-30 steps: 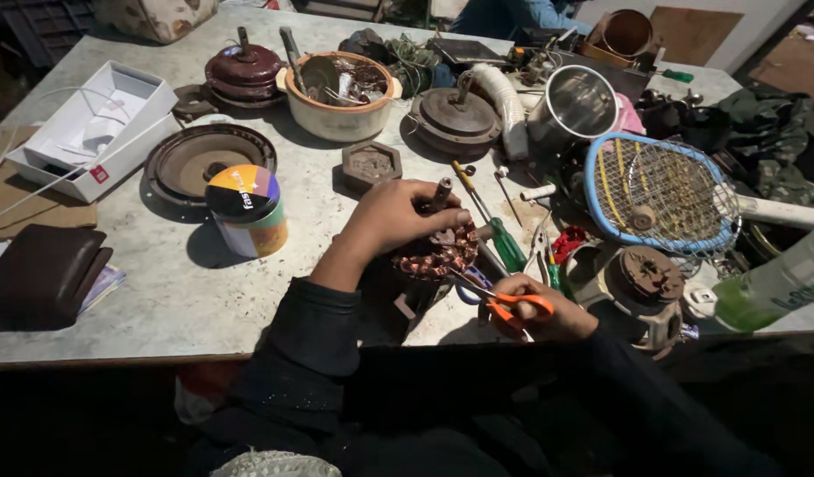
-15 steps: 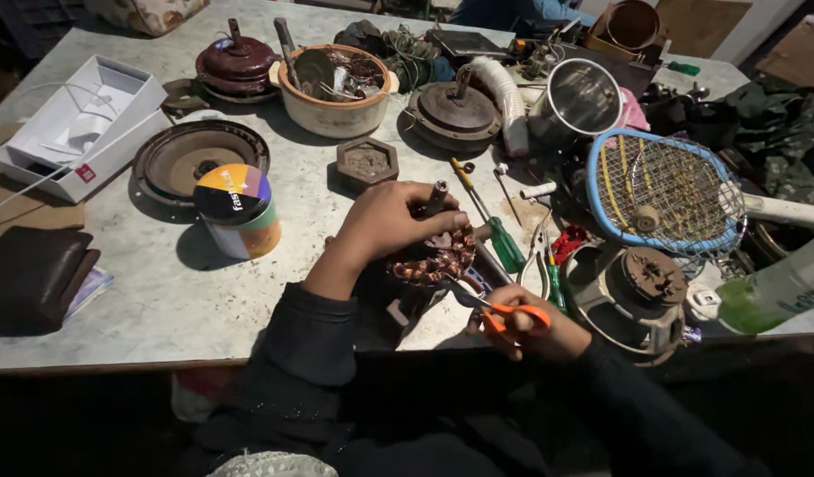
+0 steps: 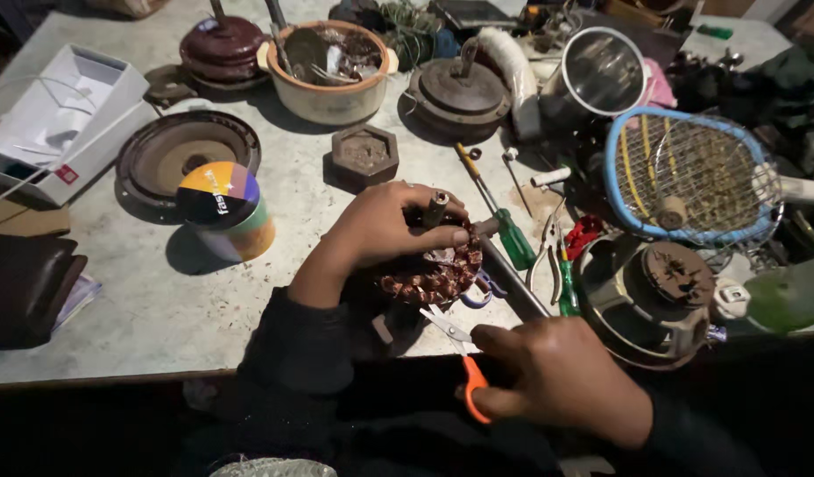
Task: The person uses orange-handled scissors and a hammer to cut and adjust copper windings on a cylindrical electrical component. They repeatedly cut protruding wires, reposition the component, and strike it with the hammer to shape or secure the windings.
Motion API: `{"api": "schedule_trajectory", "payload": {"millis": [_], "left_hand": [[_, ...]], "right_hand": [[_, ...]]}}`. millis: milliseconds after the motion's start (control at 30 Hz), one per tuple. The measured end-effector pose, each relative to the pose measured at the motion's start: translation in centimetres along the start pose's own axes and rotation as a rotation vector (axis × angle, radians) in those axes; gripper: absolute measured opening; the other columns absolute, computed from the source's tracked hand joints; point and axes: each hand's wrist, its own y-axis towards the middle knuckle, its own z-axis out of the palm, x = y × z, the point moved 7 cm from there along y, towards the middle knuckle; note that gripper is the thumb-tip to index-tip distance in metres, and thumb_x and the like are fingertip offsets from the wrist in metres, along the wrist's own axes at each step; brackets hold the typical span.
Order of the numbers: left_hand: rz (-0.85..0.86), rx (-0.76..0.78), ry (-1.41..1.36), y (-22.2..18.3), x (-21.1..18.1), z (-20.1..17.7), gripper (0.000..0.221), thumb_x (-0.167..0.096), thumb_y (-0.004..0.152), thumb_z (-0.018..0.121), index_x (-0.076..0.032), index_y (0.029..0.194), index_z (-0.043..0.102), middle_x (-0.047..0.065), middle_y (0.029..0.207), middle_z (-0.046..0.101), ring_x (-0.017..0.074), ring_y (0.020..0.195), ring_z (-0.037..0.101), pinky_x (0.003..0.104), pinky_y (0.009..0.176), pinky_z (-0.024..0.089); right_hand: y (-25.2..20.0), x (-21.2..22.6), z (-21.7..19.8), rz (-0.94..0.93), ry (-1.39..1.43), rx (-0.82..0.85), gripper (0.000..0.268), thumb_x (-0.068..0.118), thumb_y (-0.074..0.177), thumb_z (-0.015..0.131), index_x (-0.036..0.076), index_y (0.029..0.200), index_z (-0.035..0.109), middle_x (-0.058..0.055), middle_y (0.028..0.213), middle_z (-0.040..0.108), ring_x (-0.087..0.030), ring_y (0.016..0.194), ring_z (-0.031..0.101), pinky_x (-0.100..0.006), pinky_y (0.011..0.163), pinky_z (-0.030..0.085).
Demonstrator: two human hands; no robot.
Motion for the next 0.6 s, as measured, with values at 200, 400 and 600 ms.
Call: {"api": "schedule_trajectory", "payload": {"millis": [200,400,600], "left_hand": [[0.027,0.009,0.085,0.1,0.3,0.1,0.052,-0.062,0.075,0.076,-0.02,0.106,0.082,0.005,0.109,0.079,0.0238,0.099,0.074,0.035,0.089,0.056],[0.073,0.003,0.111,0.3,0.8,0.3,0.058,-0.068,0.075,0.074,-0.016,0.1,0.083,0.002,0.125,0.076,0.0256,0.103,0.073,0.037,0.09,0.055],[0.079,-0.032,0.116,0.3,1.1,0.3,0.063,-0.07,0.073,0.074,-0.014,0.1,0.082,0.007,0.125,0.075,0.0277,0.108,0.072,0.038,0.092,0.055]], "right_hand": [[0.3,1.5,-1.0,-0.087,0.022,-0.158,0.056,0.039,0.063,0.083,0.009,0.11,0.078,-0.012,0.059,0.067,-0.03,0.048,0.067,-0.041,0.046,0.052],[0.7,0.1,-1.8,-0.139,0.104,-0.057,0.054,0.037,0.063,0.083,0.009,0.109,0.077,-0.01,0.067,0.073,-0.028,0.054,0.071,-0.038,0.05,0.056],[1.6,-1.0,-2.0,-0.094,0.078,0.101,0.059,0.036,0.06,0.084,0.013,0.114,0.077,-0.01,0.067,0.072,-0.031,0.056,0.071,-0.041,0.049,0.054]]}}
